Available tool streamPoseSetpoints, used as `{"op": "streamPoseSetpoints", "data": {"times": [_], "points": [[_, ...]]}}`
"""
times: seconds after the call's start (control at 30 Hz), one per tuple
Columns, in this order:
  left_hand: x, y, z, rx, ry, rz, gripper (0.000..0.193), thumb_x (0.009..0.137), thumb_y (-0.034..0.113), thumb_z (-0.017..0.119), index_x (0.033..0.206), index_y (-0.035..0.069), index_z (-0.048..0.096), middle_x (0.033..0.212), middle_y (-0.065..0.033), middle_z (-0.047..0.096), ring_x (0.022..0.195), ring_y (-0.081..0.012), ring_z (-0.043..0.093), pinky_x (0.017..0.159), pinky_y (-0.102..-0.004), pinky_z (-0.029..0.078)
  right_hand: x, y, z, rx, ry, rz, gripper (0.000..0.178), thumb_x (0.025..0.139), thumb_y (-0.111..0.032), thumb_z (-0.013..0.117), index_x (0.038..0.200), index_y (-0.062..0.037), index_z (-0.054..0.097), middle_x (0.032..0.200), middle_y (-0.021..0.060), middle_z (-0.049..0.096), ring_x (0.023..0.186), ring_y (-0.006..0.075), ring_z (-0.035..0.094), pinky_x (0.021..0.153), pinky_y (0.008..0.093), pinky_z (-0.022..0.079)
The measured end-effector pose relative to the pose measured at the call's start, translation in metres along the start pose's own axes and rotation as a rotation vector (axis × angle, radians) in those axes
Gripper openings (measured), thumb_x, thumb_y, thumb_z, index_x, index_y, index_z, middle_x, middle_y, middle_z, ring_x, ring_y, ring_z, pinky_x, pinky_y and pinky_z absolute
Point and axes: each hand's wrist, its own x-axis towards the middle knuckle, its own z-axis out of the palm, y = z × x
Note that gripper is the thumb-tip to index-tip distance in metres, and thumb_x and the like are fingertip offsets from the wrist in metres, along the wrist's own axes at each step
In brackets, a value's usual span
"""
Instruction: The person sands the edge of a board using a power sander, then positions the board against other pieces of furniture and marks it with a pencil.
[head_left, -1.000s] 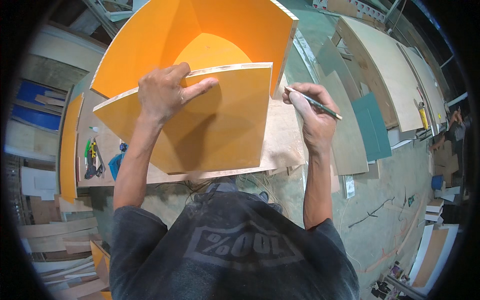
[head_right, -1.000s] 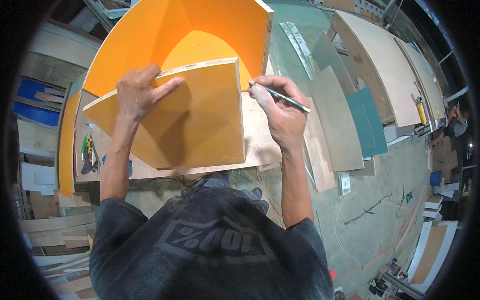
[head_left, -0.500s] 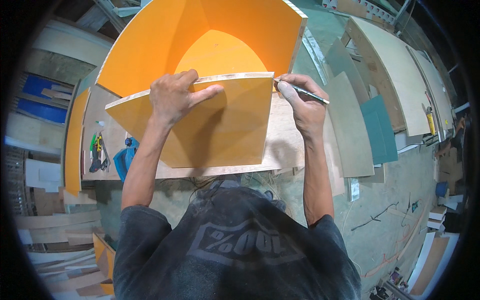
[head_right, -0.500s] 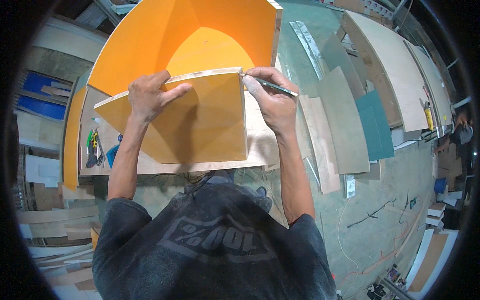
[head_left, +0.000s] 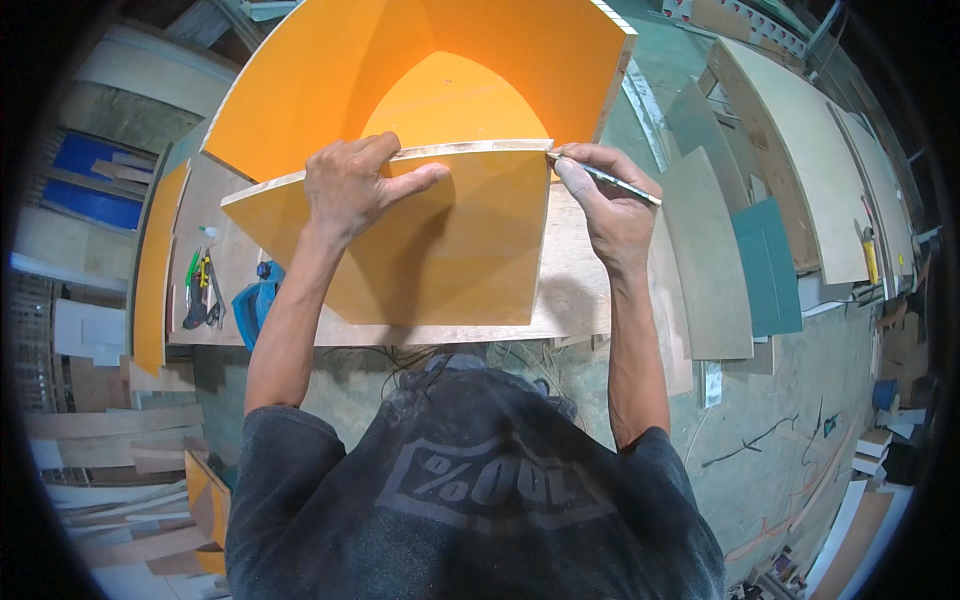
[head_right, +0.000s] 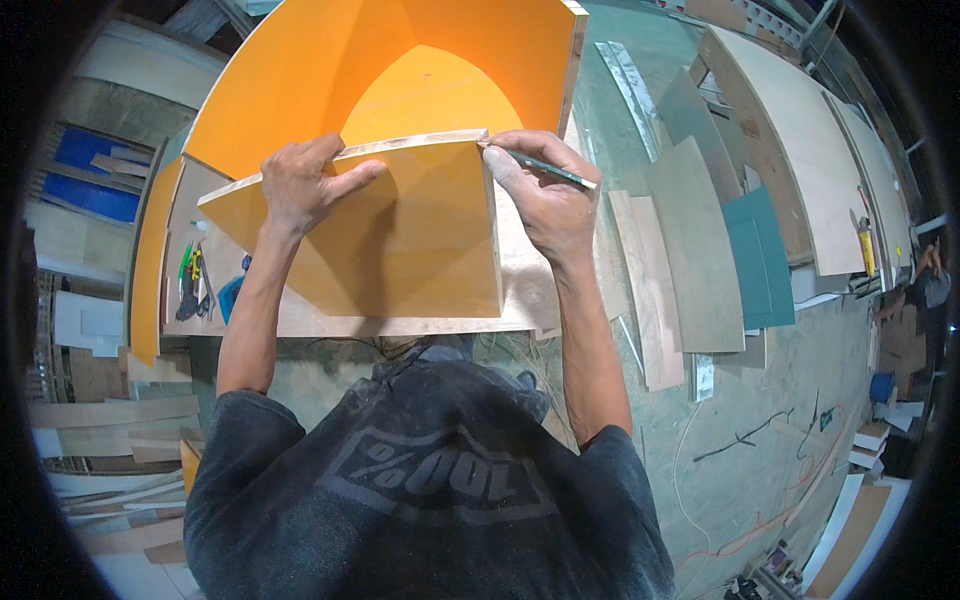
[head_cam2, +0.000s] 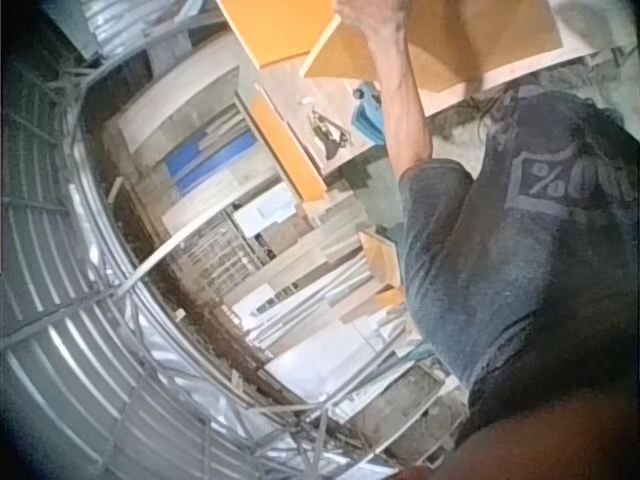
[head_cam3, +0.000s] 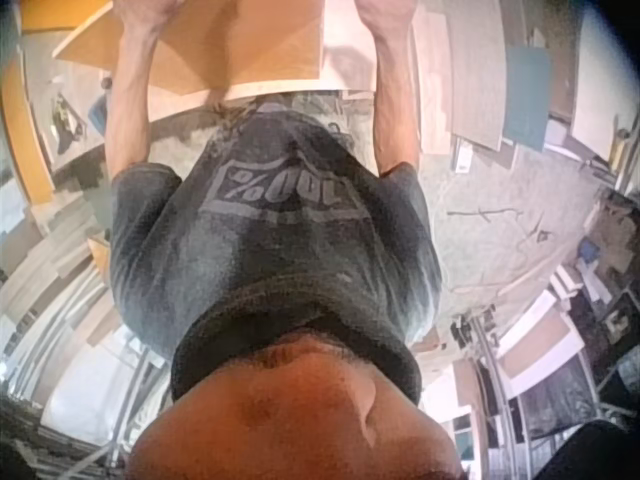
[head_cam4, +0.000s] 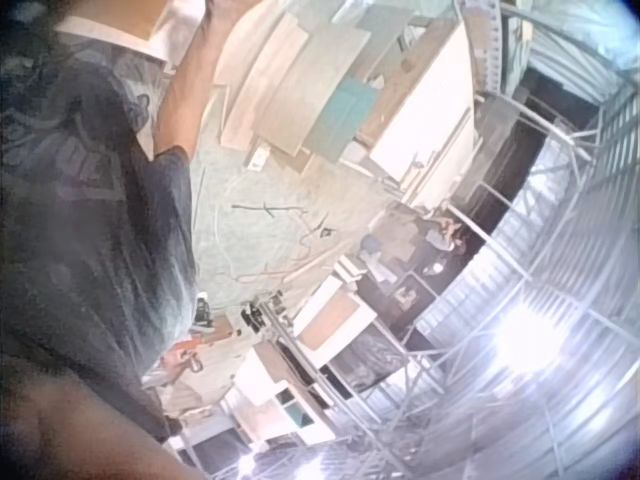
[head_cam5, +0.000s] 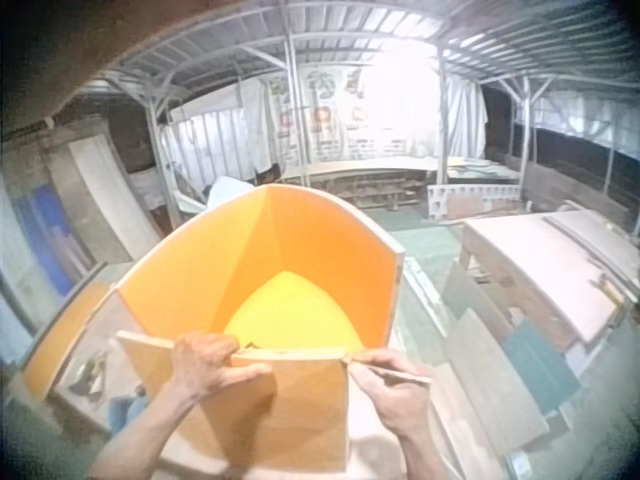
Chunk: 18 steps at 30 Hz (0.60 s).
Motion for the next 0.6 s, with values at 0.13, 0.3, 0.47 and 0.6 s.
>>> {"op": "streamPoseSetpoints", "data": {"times": [0.13,0.3,0.47,0.6], "points": [[0.0005,0.001,0.0007,-0.014,0.042,0.025,0.058,0.077,0.066,0.079,0.072,0.009,0.069,0.057,-0.0053,0.061,0.053,-0.0221,0.061,0.051,-0.0369,0.046,-0.0015,-0.0011,0.0031,-0.018,0.025,-0.044,0.015,0.091,-0.003,0.077,0.104,0.0038,0.074,0.097,0.0064,0.075,0.088,0.01,0.068,0.081,0.0239,0.054],[-0.0012,0.0005,0.0006,-0.012,0.04,0.014,0.058,0.077,0.067,0.079,0.073,0.009,0.07,0.056,-0.0053,0.06,0.052,-0.0221,0.061,0.05,-0.0369,0.045,-0.0015,-0.0024,0.0037,-0.09,0.035,-0.055,0.015,0.091,-0.005,0.077,0.102,0.0042,0.075,0.095,0.006,0.075,0.085,0.0094,0.067,0.077,0.0231,0.053],[-0.0024,0.0013,0.0001,-0.005,0.039,0.012,0.059,0.077,0.067,0.079,0.073,0.009,0.07,0.055,-0.0055,0.06,0.052,-0.0216,0.061,0.051,-0.0363,0.046,-0.0037,-0.0063,0.0056,-0.109,0.042,-0.066,0.016,0.09,-0.006,0.078,0.102,0.0044,0.075,0.093,0.0057,0.075,0.083,0.0086,0.066,0.076,0.0232,0.053],[-0.0023,0.0021,-0.0003,-0.019,0.058,0.025,0.059,0.077,0.067,0.079,0.072,0.008,0.07,0.055,-0.0056,0.06,0.052,-0.0215,0.061,0.05,-0.036,0.046,-0.0081,-0.0044,0.0043,-0.12,0.041,-0.057,0.015,0.09,-0.005,0.077,0.102,0.0044,0.075,0.093,0.0058,0.075,0.083,0.0091,0.066,0.077,0.0237,0.053]]}}
